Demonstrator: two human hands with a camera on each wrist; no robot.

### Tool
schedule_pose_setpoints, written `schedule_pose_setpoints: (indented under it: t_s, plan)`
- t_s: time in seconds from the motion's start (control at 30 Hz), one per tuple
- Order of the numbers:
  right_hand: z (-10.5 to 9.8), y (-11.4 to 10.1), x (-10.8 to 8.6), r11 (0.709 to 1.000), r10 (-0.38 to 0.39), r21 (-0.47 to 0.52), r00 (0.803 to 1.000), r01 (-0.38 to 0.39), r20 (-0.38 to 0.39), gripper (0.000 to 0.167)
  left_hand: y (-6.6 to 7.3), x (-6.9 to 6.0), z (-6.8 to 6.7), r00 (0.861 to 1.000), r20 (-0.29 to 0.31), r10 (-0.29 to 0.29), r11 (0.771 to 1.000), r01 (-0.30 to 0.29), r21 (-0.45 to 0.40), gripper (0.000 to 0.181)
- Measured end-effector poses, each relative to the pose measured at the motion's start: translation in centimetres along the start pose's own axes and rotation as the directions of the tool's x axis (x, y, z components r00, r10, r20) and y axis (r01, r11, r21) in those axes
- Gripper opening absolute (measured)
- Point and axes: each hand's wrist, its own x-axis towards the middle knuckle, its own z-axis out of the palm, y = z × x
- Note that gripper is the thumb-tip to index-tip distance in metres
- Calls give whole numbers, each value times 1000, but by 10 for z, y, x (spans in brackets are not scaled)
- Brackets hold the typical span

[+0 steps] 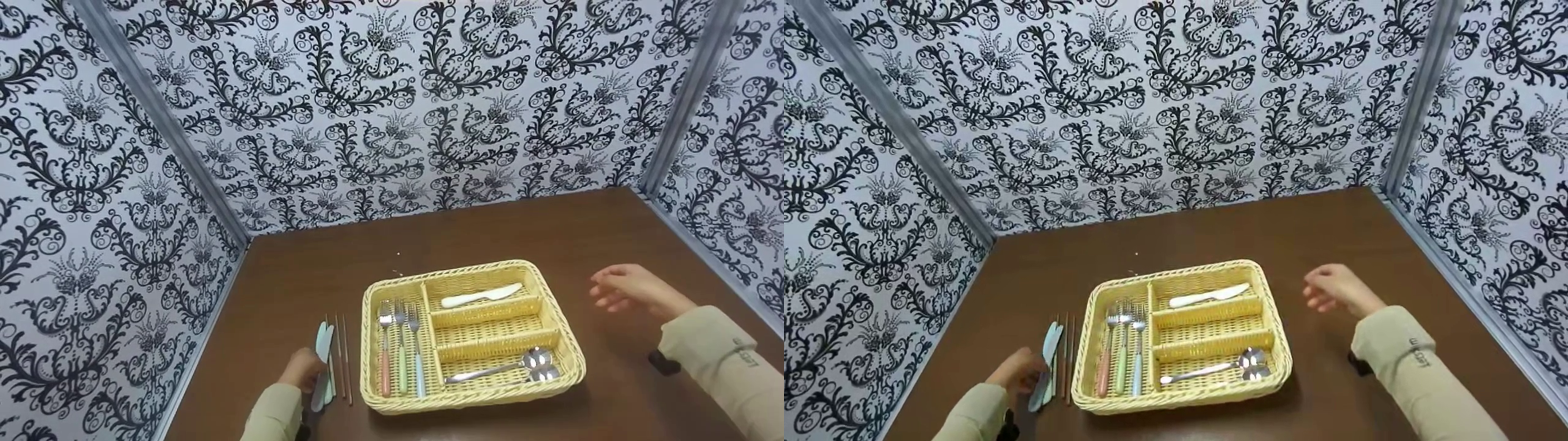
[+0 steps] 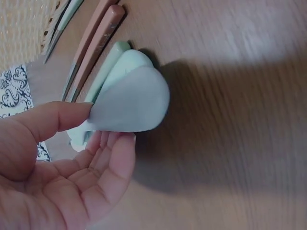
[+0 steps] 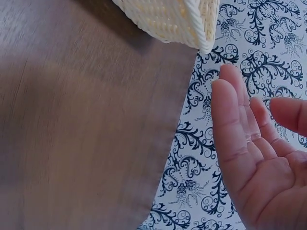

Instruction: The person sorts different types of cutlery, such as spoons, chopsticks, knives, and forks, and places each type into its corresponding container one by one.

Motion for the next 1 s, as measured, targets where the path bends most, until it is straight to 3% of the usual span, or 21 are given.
schedule_pose_setpoints:
  t_s: [0.4, 0.6, 0.7, 0.8, 0.87, 1.0]
  plan:
    - [2, 7, -6, 1000, 8, 5, 1000, -8, 0, 42, -10, -1, -2, 999, 26, -22, 1000, 21, 13, 14]
    - [3, 6, -6, 1000, -1, 6, 1000, 1, -3, 42, -13, -1, -4, 998, 33, -50, 997, 52, -60, 24]
    - [5, 1, -5, 1000, -20, -17, 1000, 19, -24, 40, -11, -1, -6, 999, 22, -36, 994, 38, -99, 17]
    - [11, -8, -5, 995, -68, -81, 995, 62, -72, 39, 0, -5, -12, 1000, -6, 23, 982, -23, -187, 15]
    - [17, -17, -6, 983, -120, -156, 986, 101, -117, 38, 14, -8, -17, 996, -20, 85, 960, -87, -266, 14]
    - [41, -42, -9, 932, -265, -299, 947, 204, -181, 33, 56, -15, -30, 963, -46, 265, 938, -269, -218, 4]
